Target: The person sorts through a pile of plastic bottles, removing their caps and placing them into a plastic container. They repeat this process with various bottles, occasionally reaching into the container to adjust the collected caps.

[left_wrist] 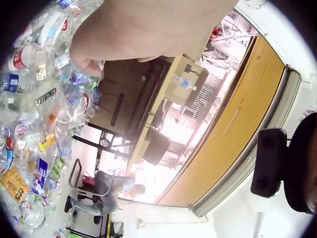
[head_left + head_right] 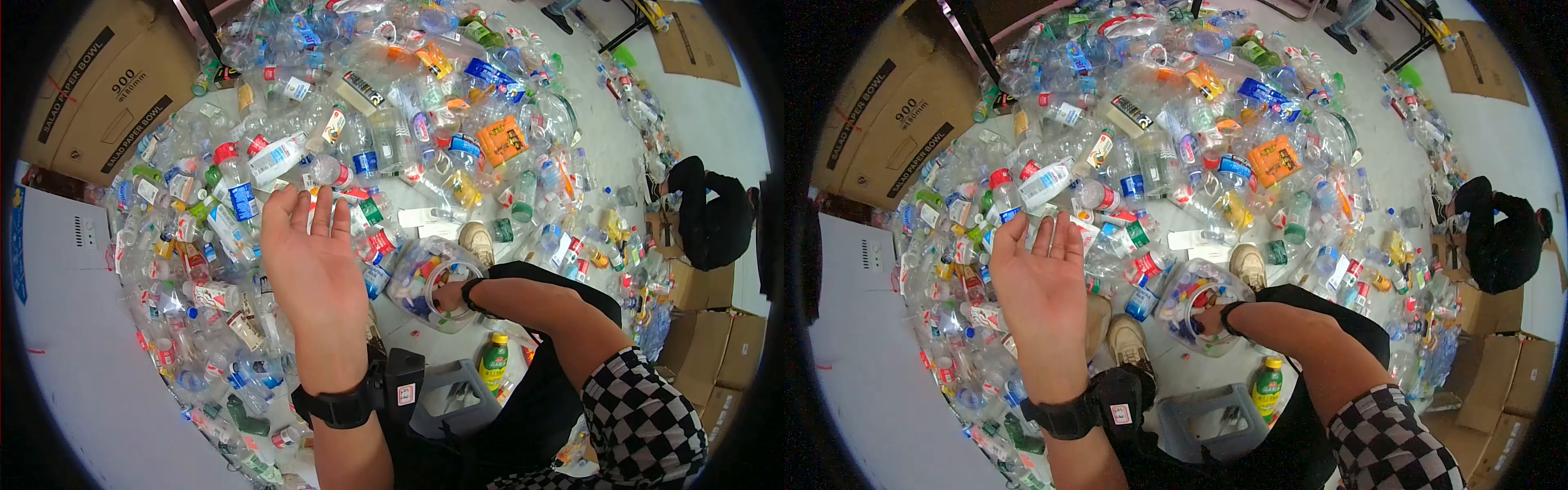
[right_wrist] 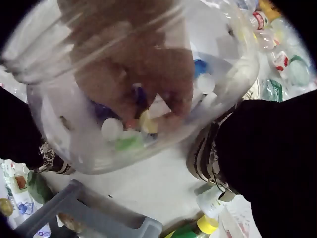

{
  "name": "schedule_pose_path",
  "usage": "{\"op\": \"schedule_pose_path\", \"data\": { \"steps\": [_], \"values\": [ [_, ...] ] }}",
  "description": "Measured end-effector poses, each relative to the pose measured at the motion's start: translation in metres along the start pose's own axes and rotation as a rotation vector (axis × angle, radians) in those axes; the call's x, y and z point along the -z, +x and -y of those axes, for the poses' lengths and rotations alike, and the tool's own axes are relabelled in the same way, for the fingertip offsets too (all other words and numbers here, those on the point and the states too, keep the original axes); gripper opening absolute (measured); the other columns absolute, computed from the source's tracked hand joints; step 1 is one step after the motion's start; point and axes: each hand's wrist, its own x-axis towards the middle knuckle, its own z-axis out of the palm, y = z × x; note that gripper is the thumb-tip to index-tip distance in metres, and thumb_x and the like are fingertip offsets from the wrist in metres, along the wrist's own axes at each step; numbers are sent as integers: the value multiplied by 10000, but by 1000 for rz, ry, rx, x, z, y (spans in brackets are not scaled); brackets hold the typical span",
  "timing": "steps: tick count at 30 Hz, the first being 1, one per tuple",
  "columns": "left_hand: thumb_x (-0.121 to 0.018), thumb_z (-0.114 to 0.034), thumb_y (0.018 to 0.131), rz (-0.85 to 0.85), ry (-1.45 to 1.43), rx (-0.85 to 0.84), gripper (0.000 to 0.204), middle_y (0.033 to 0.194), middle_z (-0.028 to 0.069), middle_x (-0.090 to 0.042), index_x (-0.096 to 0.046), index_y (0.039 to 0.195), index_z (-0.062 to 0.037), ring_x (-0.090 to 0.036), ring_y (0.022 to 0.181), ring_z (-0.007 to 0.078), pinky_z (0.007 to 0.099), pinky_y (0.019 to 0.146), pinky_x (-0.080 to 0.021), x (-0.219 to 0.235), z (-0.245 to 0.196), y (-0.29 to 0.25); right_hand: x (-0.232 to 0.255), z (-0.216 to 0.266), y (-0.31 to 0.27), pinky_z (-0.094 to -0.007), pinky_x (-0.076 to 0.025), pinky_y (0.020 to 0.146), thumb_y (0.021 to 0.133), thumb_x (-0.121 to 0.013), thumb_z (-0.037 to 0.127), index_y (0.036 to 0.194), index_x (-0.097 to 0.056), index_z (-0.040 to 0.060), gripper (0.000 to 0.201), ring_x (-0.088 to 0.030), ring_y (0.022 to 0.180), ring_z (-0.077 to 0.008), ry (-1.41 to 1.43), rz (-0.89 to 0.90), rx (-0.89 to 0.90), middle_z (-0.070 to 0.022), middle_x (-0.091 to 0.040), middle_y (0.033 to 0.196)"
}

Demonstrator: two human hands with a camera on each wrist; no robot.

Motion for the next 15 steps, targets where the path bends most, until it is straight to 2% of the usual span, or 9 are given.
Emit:
{"op": "schedule_pose_path", "data": {
  "steps": [2, 4, 5, 7, 8, 15],
  "values": [
    [-657, -205, 840, 3, -3, 7, 331, 1060, 67, -441, -474, 1066, -47, -477, 1032, 208, 358, 942, -403, 1, -1, 0, -7, -14, 12, -404, -472, 878, 828, -574, 298, 1263, -577, 57, 498, -623, 1043, -315, 80, 9, -28, -171, -655, 1130],
    [-634, -124, 843, 69, -2, -2, 361, 1131, 153, -392, -399, 1089, -2, -467, 1093, 272, 348, 909, -464, 2, -3, 0, -15, -24, 26, -412, -475, 874, 830, -570, 298, 1248, -586, 56, 484, -629, 1031, -315, 52, 40, -43, -170, -653, 1133],
    [-634, -124, 843, 71, 0, 2, 361, 1131, 153, -392, -399, 1089, -2, -467, 1093, 272, 348, 909, -464, 1, -1, 0, -19, -28, 33, -420, -478, 869, 831, -567, 299, 1233, -595, 54, 472, -636, 1019, -314, 22, 64, -57, -170, -652, 1136],
    [-643, -189, 853, 0, 3, 20, 285, 1054, 63, -476, -495, 1052, -48, -493, 1038, 207, 354, 942, -405, 0, 1, 0, -27, -32, 44, -428, -486, 852, 824, -572, 297, 1174, -627, 42, 436, -644, 997, -310, -6, 99, -29, -174, -660, 1107],
    [-643, -189, 853, 2, 8, 23, 285, 1054, 63, -476, -495, 1052, -48, -493, 1038, 207, 354, 942, -405, 0, 2, 0, -30, -32, 47, -436, -493, 835, 817, -576, 295, 1114, -659, 31, 406, -653, 974, -306, -37, 136, 1, -178, -668, 1078],
    [-639, -182, 853, 0, 27, 37, 284, 1072, 71, -467, -496, 1054, -42, -498, 1063, 221, 345, 937, -407, -2, 3, -2, -46, -4, 42, -425, -500, 804, 808, -592, 285, 1081, -654, 18, 387, -659, 926, -305, -88, 136, 17, -178, -673, 1005]
  ]
}}
